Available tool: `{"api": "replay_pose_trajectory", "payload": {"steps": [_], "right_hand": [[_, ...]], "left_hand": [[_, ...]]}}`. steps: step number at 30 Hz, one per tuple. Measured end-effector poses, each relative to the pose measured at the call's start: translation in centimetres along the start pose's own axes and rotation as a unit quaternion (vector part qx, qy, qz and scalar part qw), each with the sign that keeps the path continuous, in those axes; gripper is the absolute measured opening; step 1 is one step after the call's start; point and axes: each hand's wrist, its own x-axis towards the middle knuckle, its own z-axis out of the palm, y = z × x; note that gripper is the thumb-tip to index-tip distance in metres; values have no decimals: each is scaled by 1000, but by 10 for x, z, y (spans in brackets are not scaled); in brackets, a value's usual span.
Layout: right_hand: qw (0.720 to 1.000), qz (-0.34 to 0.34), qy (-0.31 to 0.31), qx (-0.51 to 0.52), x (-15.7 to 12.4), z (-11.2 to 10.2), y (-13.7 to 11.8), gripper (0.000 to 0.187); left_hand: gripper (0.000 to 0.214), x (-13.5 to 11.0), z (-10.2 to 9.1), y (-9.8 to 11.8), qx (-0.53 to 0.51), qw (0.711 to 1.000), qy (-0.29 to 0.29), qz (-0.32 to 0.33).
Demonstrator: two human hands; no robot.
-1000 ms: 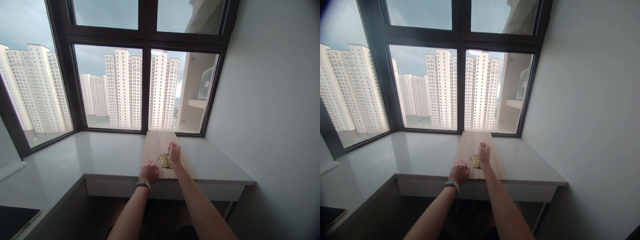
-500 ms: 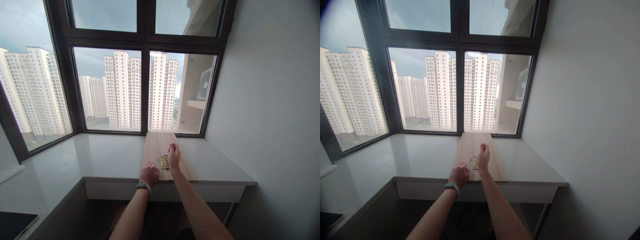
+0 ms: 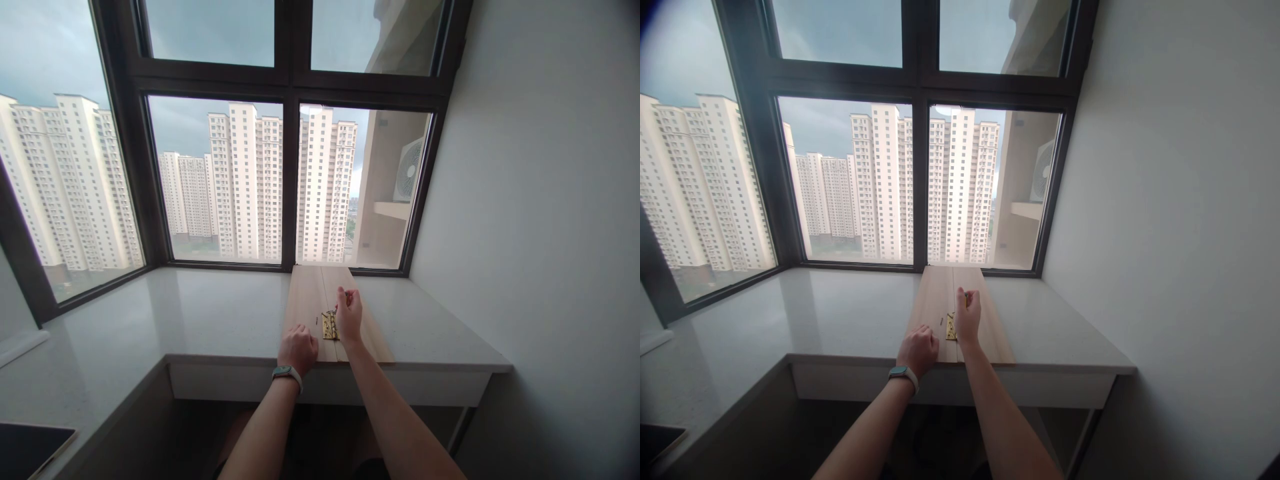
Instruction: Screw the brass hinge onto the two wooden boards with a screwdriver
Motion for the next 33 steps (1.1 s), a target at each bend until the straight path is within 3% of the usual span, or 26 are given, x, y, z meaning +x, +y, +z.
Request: {"api": "replay_pose_trajectory", "payload": {"steps": [3,5,15,20,24,33], "right_hand": [[996,-26,75,-32,-7,-1,-4,40],[996,-27,82,-26,-10,-1,-5,42],[996,11,-72,43,7,-3,3,40],[990,45,-105,78,15,-5,4,35],[992,40,-88,80,7,-9,0,25],[1000,-1,11,19,-5,-11,-2,47]], "left_hand": [[26,0,-1,-1,2,1000,0,8],[25,0,-1,-1,6,1000,-2,6],[26,0,5,-4,0,1000,13,21],[27,0,5,-4,-11,1000,4,18],[27,0,6,-4,-7,1000,11,12],[25,1,3,-2,6,1000,5,7]]}}
